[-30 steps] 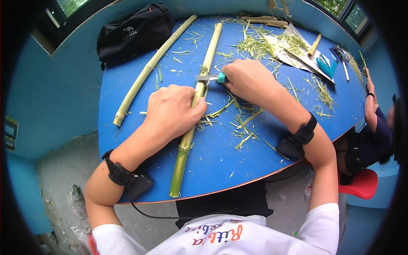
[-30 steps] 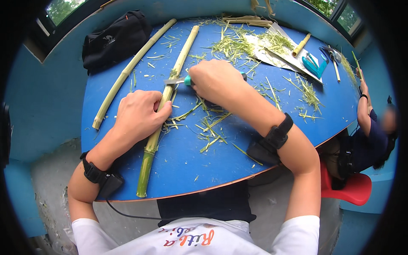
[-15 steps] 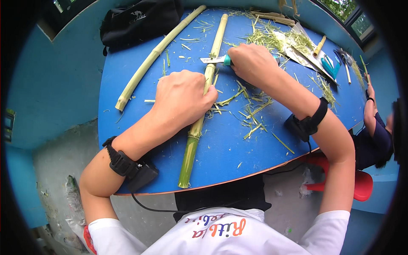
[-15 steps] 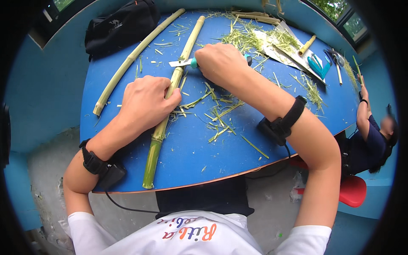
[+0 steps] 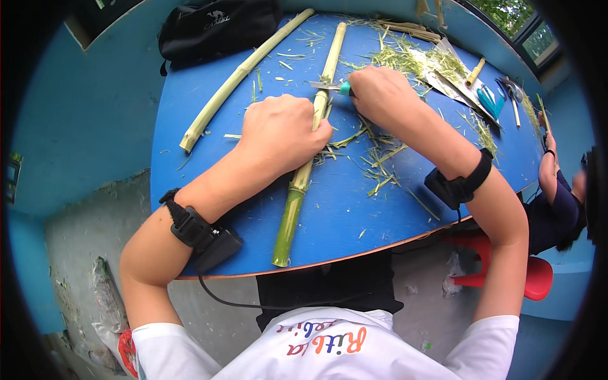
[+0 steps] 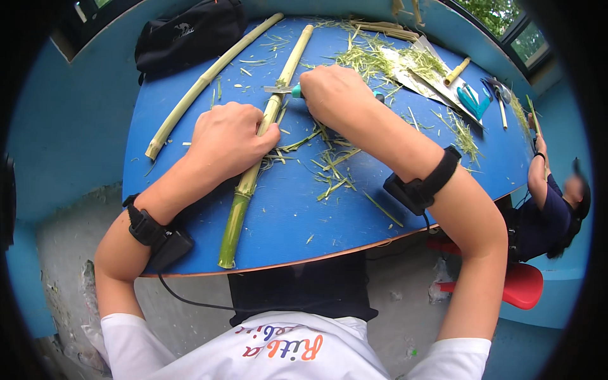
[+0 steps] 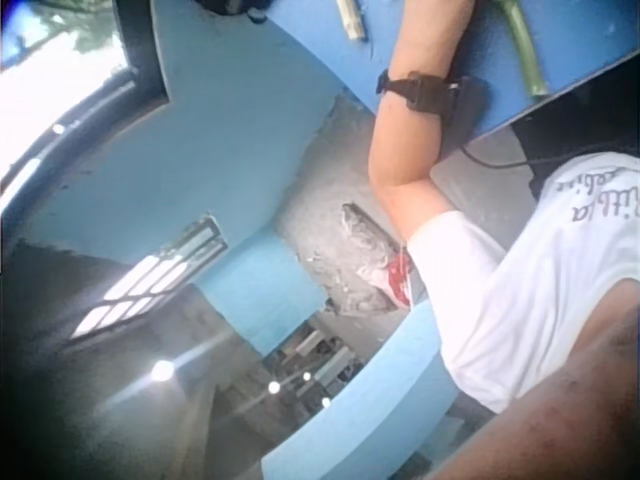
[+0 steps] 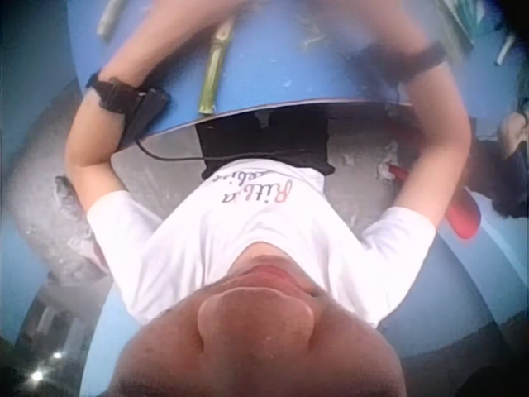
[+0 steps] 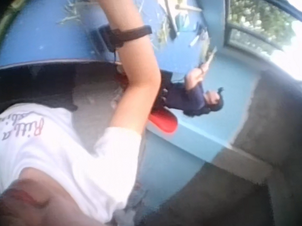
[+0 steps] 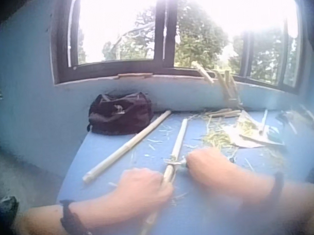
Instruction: The person scrapes a bamboo pole with a utility knife while holding it on a table.
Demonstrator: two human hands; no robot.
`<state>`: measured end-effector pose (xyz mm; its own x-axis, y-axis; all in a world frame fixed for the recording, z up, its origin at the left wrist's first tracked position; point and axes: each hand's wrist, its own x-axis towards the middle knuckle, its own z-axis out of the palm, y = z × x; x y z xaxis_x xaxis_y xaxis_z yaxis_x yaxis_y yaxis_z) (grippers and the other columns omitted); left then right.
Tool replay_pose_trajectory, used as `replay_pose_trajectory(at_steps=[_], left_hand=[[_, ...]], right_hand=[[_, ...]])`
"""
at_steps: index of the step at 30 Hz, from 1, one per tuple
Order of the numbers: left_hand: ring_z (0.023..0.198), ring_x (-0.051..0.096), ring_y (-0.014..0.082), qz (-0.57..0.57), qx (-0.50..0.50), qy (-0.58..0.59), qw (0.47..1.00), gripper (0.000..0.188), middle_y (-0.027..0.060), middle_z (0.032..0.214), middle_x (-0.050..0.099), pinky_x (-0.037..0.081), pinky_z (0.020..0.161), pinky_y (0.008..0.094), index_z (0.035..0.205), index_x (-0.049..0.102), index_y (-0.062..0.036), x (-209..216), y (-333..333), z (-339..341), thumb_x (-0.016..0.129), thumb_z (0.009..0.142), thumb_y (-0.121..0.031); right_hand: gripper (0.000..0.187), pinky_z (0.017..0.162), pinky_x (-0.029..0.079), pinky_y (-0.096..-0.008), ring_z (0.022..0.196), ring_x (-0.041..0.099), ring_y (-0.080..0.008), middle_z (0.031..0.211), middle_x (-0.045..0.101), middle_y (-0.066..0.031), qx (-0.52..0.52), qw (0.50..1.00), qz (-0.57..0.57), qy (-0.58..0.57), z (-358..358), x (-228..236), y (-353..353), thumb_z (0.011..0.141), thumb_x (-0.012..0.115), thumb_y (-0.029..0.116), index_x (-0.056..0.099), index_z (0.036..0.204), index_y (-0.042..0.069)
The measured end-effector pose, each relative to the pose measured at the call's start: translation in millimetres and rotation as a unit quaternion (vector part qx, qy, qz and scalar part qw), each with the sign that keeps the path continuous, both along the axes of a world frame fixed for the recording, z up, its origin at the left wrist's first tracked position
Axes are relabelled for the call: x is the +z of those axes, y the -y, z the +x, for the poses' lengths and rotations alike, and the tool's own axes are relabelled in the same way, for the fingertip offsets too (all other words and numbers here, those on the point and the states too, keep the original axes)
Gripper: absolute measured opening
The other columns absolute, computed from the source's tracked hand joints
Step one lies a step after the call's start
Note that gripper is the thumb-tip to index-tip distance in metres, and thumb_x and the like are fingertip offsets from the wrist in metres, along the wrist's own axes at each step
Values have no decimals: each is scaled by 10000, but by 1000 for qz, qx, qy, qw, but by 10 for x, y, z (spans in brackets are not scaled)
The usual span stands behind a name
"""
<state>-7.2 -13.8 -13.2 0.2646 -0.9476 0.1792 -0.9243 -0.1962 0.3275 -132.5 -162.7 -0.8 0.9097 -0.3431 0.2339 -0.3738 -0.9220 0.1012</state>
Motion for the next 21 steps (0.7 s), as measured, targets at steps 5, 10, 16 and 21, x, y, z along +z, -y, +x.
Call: replay_pose_trajectory(at_steps=[5,10,16,21], left_hand=[[586,615,363,-32,-16,25,999,420,180,583,593,498,585,443,639,645,-11,-34,-1,-41,587,819,-386],[560,596,359,-84,-33,29,996,401,169,543,558,477,557,441,613,617,-17,-114,-39,-26,608,822,-359],[577,596,364,-120,-35,1,992,341,174,556,558,470,563,447,626,608,-8,-240,-23,0,613,799,-302],[613,610,381,-83,-40,-26,995,325,198,604,584,483,592,460,657,630,5,-101,-42,-100,607,788,-292]], right_hand=[[169,666,519,-472,718,642,-409,738,637,-240,-51,996,51,-53,-45,93,-122,774,659,149,656,749,-19],[154,671,538,-459,719,661,-400,747,654,-233,-54,996,37,-53,-59,57,-97,773,612,112,677,747,-25],[153,662,539,-460,726,666,-391,743,648,-241,-21,999,-21,-27,49,-62,88,774,595,96,664,723,-30],[158,659,533,-463,724,661,-405,737,642,-253,-83,991,-104,-7,74,97,692,771,582,86,666,743,-45]])
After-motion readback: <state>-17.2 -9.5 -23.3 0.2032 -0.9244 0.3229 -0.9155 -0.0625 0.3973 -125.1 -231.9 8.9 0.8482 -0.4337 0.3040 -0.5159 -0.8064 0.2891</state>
